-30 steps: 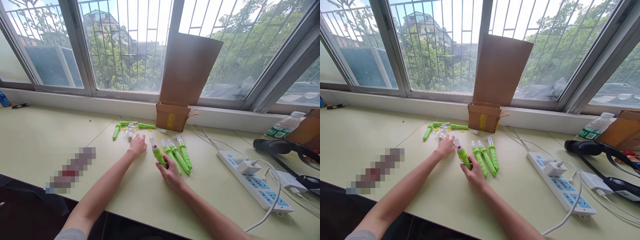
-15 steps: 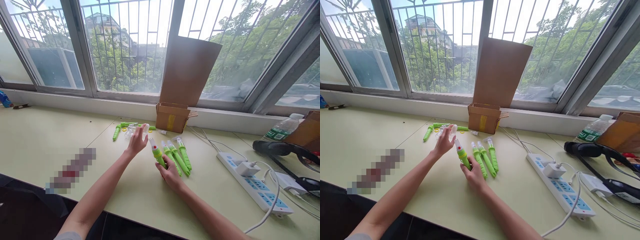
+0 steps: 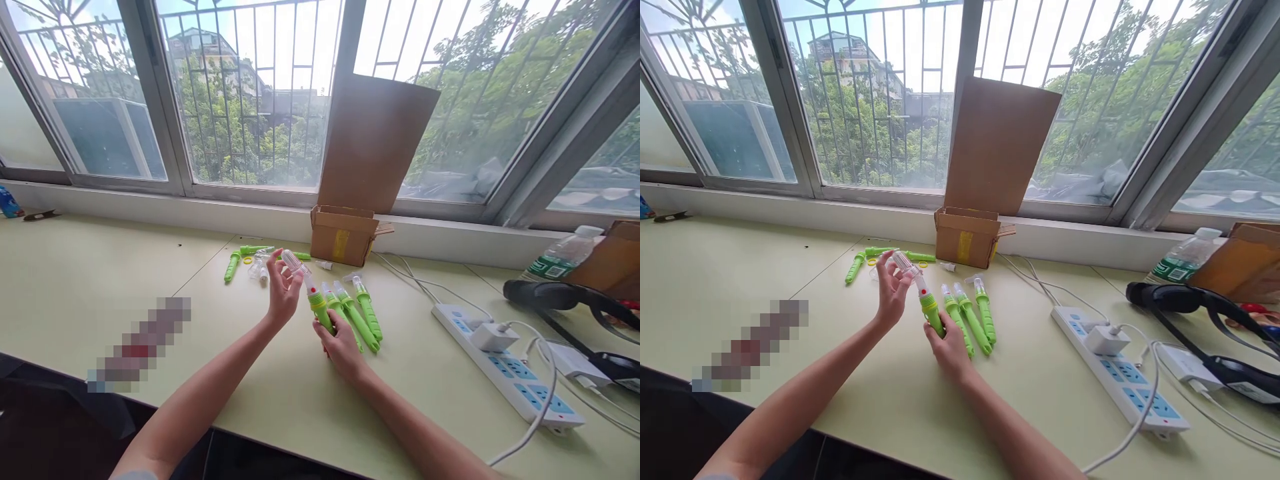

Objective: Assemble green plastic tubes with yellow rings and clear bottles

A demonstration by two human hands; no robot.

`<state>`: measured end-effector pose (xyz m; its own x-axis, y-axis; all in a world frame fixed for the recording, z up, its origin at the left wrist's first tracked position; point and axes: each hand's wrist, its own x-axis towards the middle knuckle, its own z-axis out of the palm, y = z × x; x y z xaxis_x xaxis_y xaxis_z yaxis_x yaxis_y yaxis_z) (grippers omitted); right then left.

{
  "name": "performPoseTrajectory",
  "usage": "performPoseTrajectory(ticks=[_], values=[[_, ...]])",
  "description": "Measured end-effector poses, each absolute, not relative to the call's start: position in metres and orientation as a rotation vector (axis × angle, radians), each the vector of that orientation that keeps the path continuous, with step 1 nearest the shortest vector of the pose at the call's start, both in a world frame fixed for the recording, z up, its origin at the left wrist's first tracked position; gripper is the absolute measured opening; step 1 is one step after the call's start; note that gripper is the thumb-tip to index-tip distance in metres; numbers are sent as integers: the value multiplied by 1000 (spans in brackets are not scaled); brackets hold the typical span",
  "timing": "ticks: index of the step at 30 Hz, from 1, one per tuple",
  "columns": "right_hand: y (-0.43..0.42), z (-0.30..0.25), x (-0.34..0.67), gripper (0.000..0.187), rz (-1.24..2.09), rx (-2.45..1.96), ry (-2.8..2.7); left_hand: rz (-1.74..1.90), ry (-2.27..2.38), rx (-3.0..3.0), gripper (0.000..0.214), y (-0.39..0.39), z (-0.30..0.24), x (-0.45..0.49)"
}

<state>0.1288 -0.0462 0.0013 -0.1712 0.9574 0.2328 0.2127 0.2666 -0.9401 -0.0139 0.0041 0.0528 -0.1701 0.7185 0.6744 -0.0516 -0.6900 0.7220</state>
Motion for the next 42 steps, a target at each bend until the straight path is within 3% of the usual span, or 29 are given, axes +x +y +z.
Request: performPoseTrajectory(ticks=[3,10,16,24,34,42], values=[[-46,2,128,22,966,-1102,-1607,1767,746,1680,52,-1,47,-10],[-48,3,128,23,830,-1104,-1658,1769,851,1614,23,2,42,-8],[-45,-5,127,34,901,-1114,-1574,1847,980,1555,30,9,38,-11],[-46,-3,128,20,753,-1124,-1656,1920,1130,1456,25,19,35,-20],[-43,-4,130,39,489,-1155,-1739,1915,1265,1430,18,26,32,-26],[-40,2,137,18,320,-1102,-1783,1924,1244,1322,20,35,26,-30]])
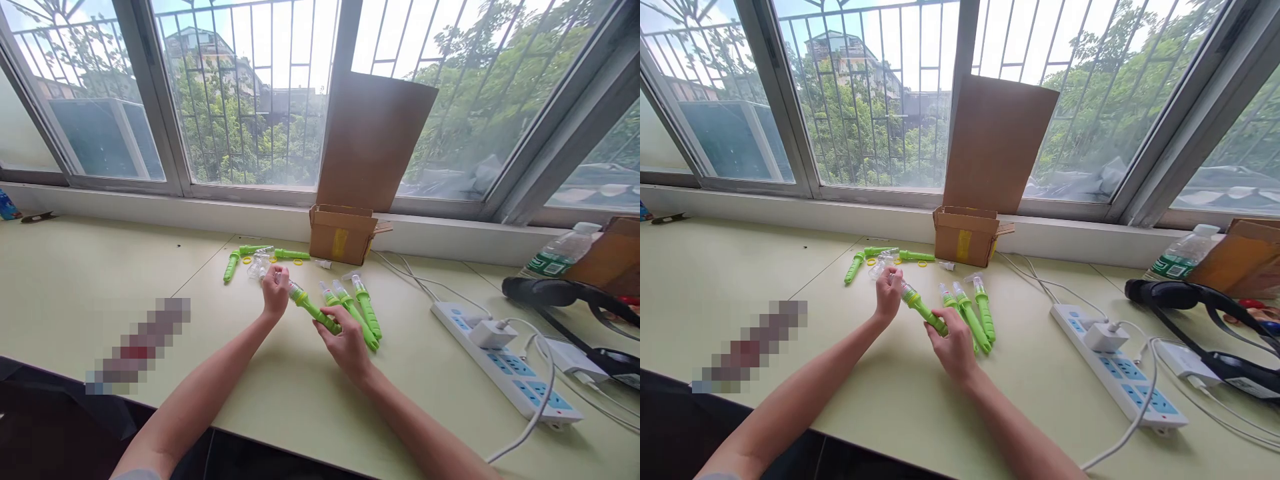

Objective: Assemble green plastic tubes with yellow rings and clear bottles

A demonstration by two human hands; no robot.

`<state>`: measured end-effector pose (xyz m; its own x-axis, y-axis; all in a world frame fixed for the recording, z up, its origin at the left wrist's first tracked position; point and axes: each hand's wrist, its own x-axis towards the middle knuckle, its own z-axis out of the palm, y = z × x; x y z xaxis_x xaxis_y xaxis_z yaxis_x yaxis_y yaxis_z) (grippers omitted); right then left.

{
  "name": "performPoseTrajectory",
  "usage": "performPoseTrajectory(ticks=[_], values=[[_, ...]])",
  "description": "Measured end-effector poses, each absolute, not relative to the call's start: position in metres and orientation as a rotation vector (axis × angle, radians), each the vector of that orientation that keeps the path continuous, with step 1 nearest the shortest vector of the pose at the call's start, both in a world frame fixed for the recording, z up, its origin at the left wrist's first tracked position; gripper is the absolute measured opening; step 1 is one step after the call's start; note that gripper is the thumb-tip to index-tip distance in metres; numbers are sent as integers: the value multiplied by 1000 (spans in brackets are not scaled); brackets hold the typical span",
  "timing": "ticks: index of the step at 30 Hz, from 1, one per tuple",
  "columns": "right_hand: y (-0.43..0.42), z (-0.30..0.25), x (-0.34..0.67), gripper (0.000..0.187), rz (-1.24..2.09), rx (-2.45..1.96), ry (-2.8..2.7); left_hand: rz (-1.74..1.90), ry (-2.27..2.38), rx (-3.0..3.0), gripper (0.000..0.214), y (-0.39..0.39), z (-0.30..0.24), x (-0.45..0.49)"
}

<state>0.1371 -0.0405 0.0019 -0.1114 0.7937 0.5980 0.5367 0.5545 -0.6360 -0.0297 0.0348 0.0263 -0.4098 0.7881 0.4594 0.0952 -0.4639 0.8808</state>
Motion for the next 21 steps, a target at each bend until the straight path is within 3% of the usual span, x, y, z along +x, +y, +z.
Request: performPoseTrajectory(ticks=[11,15,21], values=[[-41,10,141,31,151,-1060,-1715,1878,1256,1202,26,32,31,-29],[-42,12,140,20,242,-1035,-1699,1890,1246,1170,26,33,31,-30],[-40,9,143,29,377,-1162,-1618,1900,1249,1157,26,36,28,-31]])
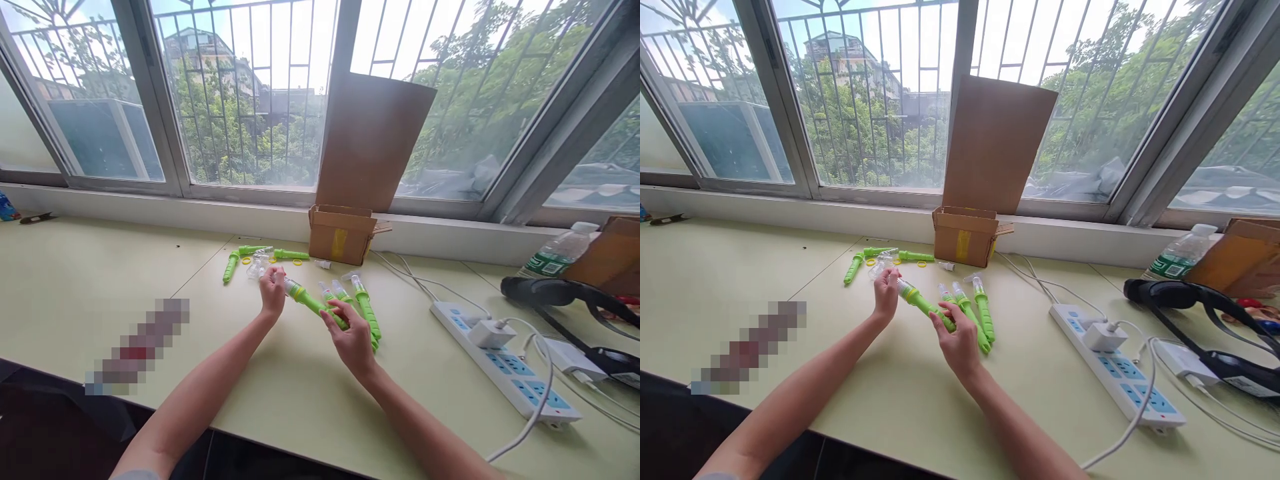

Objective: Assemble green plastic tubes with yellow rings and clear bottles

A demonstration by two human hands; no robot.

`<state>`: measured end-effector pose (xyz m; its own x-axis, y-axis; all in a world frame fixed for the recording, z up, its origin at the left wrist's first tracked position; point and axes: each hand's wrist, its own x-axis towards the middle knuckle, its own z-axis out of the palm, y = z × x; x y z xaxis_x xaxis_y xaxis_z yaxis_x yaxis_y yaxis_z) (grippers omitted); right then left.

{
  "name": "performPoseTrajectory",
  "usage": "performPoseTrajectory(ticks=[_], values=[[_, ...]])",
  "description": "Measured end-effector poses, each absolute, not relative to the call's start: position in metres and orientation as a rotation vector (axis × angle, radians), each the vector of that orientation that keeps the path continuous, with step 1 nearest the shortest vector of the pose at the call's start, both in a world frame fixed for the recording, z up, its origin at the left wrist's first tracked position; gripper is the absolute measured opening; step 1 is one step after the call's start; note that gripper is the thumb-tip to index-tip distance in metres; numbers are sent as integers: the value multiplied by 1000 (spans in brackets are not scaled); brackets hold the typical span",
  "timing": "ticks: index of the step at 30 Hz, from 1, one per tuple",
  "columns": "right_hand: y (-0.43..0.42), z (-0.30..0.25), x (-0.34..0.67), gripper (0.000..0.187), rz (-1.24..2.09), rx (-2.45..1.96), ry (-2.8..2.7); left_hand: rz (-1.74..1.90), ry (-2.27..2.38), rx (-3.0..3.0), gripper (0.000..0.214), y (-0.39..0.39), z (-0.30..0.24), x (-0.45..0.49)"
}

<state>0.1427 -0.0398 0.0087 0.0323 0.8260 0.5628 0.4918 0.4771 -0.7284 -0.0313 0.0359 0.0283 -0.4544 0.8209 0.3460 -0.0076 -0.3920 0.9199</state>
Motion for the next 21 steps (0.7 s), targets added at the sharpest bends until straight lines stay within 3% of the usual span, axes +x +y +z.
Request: performPoseTrajectory(ticks=[7,13,21], values=[[-38,5,141,41,382,-1177,-1697,1917,1294,1221,26,35,27,-31],[-38,7,142,32,393,-1177,-1633,1901,1302,1204,24,37,26,-32],[-41,11,140,49,713,-1260,-1534,1914,1328,1243,24,38,23,-31]])
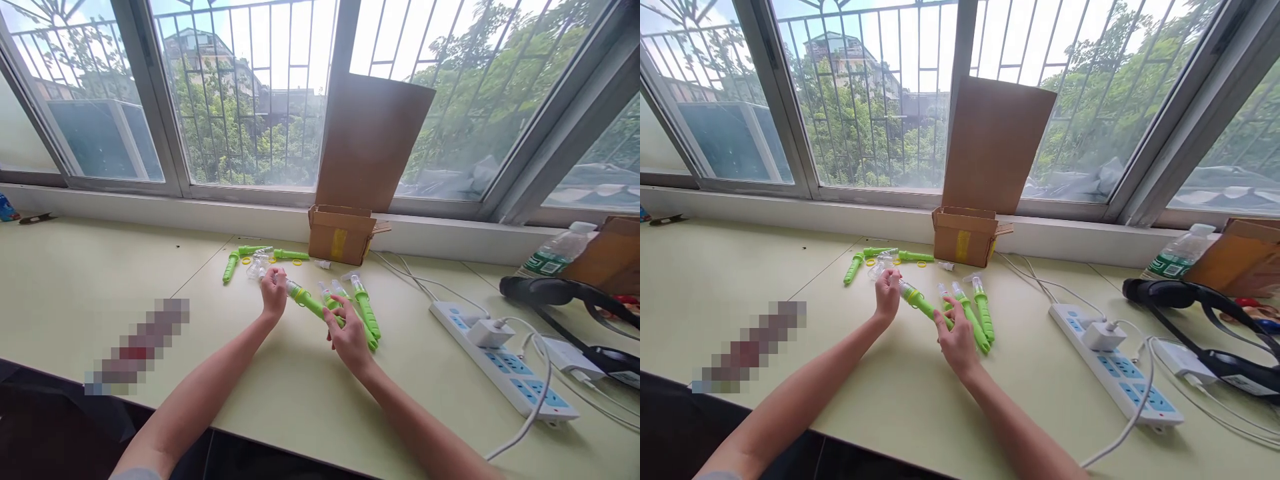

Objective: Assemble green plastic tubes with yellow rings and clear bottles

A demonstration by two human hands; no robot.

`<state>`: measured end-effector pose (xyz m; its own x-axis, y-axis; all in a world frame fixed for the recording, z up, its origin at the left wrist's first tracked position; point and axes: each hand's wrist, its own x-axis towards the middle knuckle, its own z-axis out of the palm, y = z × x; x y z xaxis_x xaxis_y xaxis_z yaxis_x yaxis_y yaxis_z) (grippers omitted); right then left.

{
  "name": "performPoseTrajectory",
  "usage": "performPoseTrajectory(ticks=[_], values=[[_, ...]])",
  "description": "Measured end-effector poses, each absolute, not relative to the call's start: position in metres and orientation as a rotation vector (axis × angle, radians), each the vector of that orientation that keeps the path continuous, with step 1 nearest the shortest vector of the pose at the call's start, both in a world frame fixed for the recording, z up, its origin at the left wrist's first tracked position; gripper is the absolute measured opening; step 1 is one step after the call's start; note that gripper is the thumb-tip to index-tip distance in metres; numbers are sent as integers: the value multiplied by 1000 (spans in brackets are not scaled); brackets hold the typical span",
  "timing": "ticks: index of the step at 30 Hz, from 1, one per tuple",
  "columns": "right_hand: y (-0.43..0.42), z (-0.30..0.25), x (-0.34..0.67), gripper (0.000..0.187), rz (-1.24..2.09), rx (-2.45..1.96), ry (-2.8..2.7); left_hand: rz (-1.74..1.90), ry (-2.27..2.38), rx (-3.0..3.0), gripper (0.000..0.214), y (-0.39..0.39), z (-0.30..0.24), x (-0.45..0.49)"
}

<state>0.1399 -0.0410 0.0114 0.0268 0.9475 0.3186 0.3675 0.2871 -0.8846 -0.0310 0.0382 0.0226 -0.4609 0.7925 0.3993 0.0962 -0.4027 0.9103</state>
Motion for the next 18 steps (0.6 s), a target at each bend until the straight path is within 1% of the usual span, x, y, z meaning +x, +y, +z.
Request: performPoseTrajectory(ticks=[3,5,8,12,16,18], values=[[-42,10,139,56,649,-1203,-1548,1926,1337,1247,24,38,21,-30],[-42,10,138,56,651,-1145,-1550,1931,1341,1234,24,39,21,-30],[-41,11,138,56,738,-1120,-1493,1932,1345,1224,23,40,22,-31],[-39,14,138,62,886,-1155,-1389,1932,1350,1200,23,40,23,-32],[-39,13,137,58,1053,-1196,-1339,1904,1347,1219,23,38,23,-31],[-41,12,135,57,1035,-1209,-1347,1905,1348,1232,23,37,23,-30]])
